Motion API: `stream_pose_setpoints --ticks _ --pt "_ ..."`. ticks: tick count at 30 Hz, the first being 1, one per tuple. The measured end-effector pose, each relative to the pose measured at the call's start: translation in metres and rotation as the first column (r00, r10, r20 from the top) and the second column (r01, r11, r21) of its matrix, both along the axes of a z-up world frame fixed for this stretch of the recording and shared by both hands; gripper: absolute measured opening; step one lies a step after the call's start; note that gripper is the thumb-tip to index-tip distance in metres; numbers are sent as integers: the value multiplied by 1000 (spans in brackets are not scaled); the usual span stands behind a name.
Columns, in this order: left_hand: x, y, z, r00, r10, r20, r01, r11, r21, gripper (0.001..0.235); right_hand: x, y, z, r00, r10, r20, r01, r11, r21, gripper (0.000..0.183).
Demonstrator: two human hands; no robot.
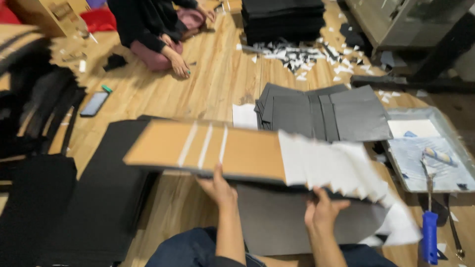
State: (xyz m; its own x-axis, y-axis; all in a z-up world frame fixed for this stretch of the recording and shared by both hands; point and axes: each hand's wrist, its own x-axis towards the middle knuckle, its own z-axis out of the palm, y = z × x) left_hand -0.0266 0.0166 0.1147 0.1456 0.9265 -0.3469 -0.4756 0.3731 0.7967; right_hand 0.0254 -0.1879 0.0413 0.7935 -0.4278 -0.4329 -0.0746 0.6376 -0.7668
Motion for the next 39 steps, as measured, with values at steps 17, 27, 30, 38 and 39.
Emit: stream_pose_setpoints --ticks 17,27,30,38,39 --pt "160 131 160 790 -63 610 -55 983 173 91 170 130 204 886 105 451 -209 960 185 123" --pt "103 231 -72 589 -504 -631 694 716 76 111 181 99 -27 789 593 -160 -558 584 -590 79" --pt "2 218 -91 155 -384 -910 898 440 -33 61 103 49 -65 500 716 -486 -543 -178 -821 78" --pt "-167 194 -90 613 352 -708 663 259 702 27 13 41 -58 87 123 -989 -579 -802 -151 124" --pt "-176 187 -91 615 338 -713 671 251 698 27 8 52 -48 84 117 -990 -593 -792 -144 124"
